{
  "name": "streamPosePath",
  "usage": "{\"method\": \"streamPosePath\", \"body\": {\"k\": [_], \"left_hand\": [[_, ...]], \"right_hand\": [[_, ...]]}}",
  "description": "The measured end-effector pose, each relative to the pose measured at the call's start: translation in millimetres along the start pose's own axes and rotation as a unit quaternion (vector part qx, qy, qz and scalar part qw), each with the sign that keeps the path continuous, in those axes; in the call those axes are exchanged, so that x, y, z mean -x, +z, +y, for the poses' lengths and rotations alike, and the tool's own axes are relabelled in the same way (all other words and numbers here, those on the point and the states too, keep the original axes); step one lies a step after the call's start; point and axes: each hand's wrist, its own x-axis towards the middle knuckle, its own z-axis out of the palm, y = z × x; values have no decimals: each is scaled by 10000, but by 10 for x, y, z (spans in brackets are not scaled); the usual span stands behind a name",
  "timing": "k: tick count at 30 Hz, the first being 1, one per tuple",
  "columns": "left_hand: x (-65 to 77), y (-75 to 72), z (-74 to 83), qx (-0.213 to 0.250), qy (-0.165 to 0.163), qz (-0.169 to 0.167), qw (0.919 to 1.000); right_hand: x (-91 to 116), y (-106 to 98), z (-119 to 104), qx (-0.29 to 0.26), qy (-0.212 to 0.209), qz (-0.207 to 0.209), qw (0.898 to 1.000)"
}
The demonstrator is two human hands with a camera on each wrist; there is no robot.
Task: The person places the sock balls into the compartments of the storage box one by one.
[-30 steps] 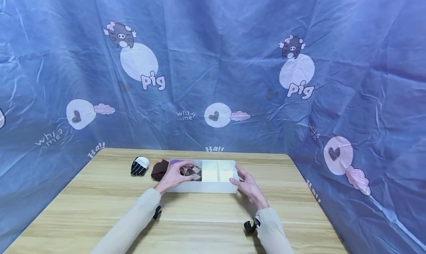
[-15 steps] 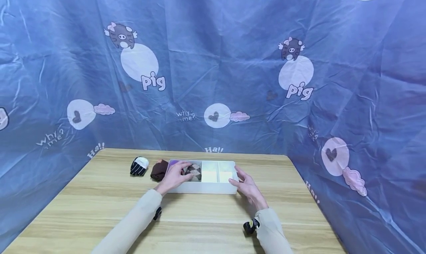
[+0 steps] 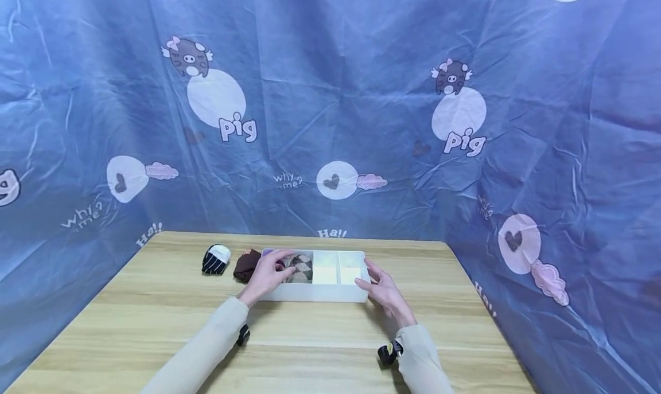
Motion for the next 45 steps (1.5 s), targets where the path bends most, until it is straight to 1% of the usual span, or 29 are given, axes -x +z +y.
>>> {"method": "streamPosePath", "body": {"k": [3,6,10,13,17,20,24,29,31,36,40,43,45], "left_hand": [[33,-37,-21,223,28,110,9997],[48,-88,-52,358,-7,348,9988],[73,-194,-77,495,-190,789,9955],[101,-285,-97,541,-396,1138,9912],[111,-385,-160,841,-643,1405,9844],[105,-446,-221,1124,-705,1469,9802],[118,-522,-315,1207,-742,1526,9781],[158,-639,-410,1330,-1104,1478,9738],[166,-687,-442,1439,-1273,1458,9705],[184,-784,-528,1725,-1541,1436,9622],[207,-841,-602,1702,-1705,1486,9591],[213,-882,-667,1546,-1780,1518,9599],[212,-917,-701,1543,-1808,1563,9587]], "right_hand": [[6,1,13,31,39,4,10000],[1,-2,18,28,47,28,10000],[-14,-8,15,12,25,46,10000],[-22,-13,15,28,13,38,10000],[-22,-22,16,12,47,53,10000],[-17,-30,14,42,62,56,10000],[-15,-29,8,119,47,-1,9999],[-19,-25,8,111,56,-36,9999],[-24,-25,9,95,44,-32,9999],[-37,-21,15,20,11,22,10000],[-39,-13,19,-50,-2,-6,10000],[-40,-10,15,-105,0,-19,9999],[-44,-13,12,-72,-1,-11,10000]]}}
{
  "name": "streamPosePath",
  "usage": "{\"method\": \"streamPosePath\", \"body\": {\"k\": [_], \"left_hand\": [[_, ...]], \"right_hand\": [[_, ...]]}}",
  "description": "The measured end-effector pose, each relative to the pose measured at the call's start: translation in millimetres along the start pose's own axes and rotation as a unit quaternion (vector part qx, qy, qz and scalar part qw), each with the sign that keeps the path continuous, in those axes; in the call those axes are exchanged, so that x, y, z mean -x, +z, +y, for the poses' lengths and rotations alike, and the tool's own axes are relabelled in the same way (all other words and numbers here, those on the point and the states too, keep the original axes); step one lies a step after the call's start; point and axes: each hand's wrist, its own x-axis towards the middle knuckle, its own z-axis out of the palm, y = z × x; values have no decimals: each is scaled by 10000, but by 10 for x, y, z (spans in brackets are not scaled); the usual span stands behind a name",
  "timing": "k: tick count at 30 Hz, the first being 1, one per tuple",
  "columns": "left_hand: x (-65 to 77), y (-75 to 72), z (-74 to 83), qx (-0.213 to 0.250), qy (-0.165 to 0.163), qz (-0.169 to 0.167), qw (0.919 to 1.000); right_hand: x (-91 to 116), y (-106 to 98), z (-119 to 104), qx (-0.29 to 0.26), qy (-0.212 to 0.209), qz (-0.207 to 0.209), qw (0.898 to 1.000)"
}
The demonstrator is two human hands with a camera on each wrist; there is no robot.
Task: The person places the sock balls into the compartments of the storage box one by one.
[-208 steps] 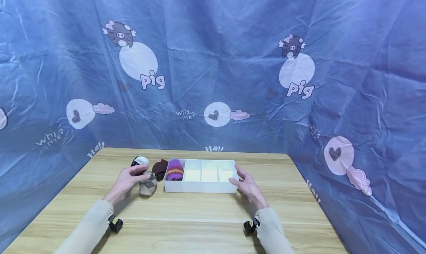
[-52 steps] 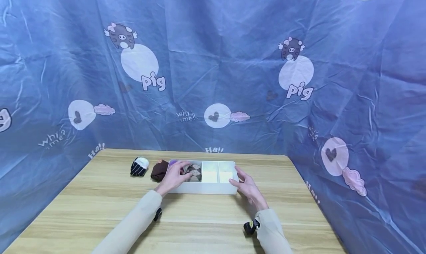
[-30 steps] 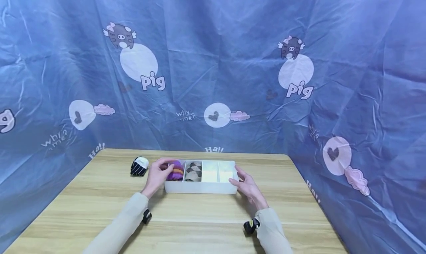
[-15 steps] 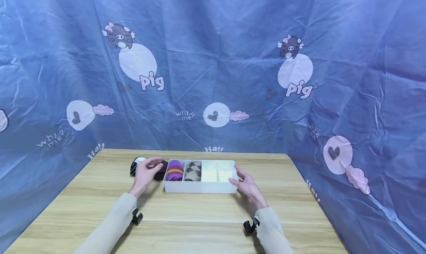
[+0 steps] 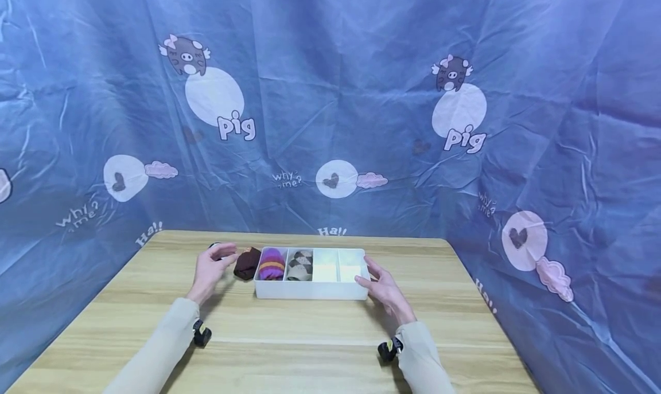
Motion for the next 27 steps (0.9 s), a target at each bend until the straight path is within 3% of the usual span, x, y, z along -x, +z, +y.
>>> {"method": "streamPosePath", "body": {"k": [6,11,19,27], "left_hand": [[-28,-125,43,22,-196,144,9997],[-107,-230,-33,-100,-471,316,9983],[-217,-411,-71,-408,-933,139,9947],[-324,-504,-142,-337,-1012,160,9942]], "right_hand": [[3,-7,-21,31,-12,-15,10000],[26,5,-34,-1,-34,-64,10000],[42,4,-42,-46,-67,-129,9999],[22,9,-15,-74,-52,-80,9999]]}}
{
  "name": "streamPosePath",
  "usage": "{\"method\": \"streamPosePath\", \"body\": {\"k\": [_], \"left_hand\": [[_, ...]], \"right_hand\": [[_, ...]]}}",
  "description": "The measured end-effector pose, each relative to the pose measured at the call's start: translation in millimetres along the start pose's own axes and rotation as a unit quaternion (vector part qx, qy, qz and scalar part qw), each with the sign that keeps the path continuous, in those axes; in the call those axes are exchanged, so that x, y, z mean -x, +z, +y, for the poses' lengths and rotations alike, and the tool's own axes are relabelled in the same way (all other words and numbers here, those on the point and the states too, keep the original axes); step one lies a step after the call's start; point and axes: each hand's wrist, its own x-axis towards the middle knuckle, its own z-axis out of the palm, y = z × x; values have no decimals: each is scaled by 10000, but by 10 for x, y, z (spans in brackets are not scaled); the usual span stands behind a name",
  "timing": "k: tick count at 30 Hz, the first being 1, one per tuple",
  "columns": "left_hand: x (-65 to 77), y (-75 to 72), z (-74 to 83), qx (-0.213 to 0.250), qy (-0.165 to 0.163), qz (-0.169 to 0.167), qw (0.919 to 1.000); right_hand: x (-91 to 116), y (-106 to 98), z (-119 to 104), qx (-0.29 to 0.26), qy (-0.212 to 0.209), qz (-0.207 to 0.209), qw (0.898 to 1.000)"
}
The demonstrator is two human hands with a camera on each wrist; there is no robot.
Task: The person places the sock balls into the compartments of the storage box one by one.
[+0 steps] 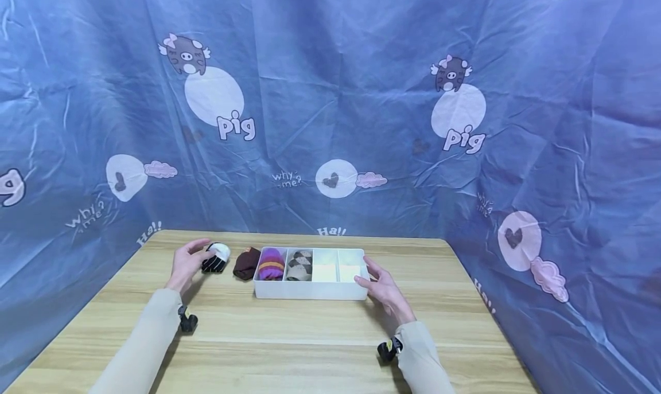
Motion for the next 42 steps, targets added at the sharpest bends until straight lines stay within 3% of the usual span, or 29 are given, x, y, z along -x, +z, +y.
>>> {"method": "streamPosePath", "body": {"k": [7,15,20,27,36,42], "left_hand": [[-53,8,-38,16,-271,-213,9994],[-127,10,-117,-21,-364,-557,9978],[-157,18,-176,-71,-345,-864,9956],[-150,27,-216,-577,-140,-1254,9903],[-132,83,-184,-319,-288,-999,9941],[-67,104,-199,-175,-380,-1110,9929]], "right_hand": [[-5,7,26,-85,-13,-7,10000],[4,19,35,-73,-65,-7,10000],[6,24,34,-92,-82,-7,9999],[-1,24,43,-60,-24,22,10000],[-22,1,0,94,-31,65,9999],[-28,3,20,67,13,94,9999]]}}
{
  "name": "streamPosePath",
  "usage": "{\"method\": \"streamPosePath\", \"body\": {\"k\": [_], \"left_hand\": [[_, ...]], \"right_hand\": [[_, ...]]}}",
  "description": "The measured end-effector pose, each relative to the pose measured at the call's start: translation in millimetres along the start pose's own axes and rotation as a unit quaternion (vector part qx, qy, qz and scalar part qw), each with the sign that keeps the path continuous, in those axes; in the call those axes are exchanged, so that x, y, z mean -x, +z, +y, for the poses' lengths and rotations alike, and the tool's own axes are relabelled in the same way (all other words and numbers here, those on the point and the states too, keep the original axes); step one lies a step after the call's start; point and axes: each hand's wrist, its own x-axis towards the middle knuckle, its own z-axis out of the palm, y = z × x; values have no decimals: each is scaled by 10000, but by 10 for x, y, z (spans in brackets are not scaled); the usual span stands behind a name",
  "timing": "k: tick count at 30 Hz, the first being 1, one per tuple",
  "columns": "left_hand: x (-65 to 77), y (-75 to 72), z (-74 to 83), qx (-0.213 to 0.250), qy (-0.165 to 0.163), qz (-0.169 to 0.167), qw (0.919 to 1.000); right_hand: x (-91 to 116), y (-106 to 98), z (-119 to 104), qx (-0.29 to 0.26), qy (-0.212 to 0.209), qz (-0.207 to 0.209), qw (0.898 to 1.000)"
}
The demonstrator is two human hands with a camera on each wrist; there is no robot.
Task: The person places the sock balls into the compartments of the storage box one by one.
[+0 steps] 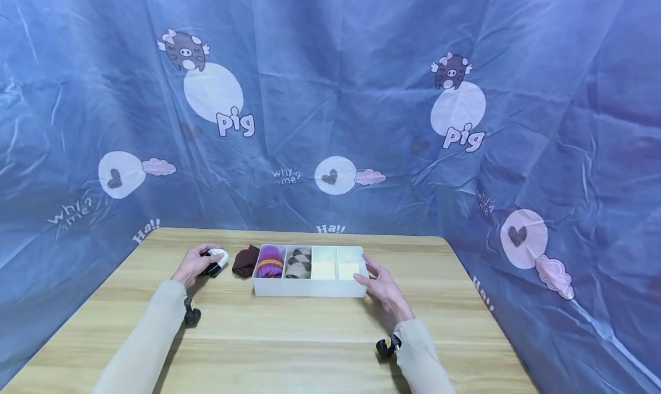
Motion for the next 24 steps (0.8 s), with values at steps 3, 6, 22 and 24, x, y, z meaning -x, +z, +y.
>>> {"method": "streamPosePath", "body": {"k": [3,6,22,24], "left_hand": [[5,-3,23,-263,83,-102,9996],[25,-14,52,-602,121,-142,9980],[82,-60,198,-235,-55,417,9988],[69,-37,251,138,3,632,9979]], "right_hand": [[-1,-4,-24,25,32,15,10000],[19,-7,-40,52,67,-15,10000],[29,-15,-8,5,65,-92,9999],[19,-20,-16,17,62,-49,10000]]}}
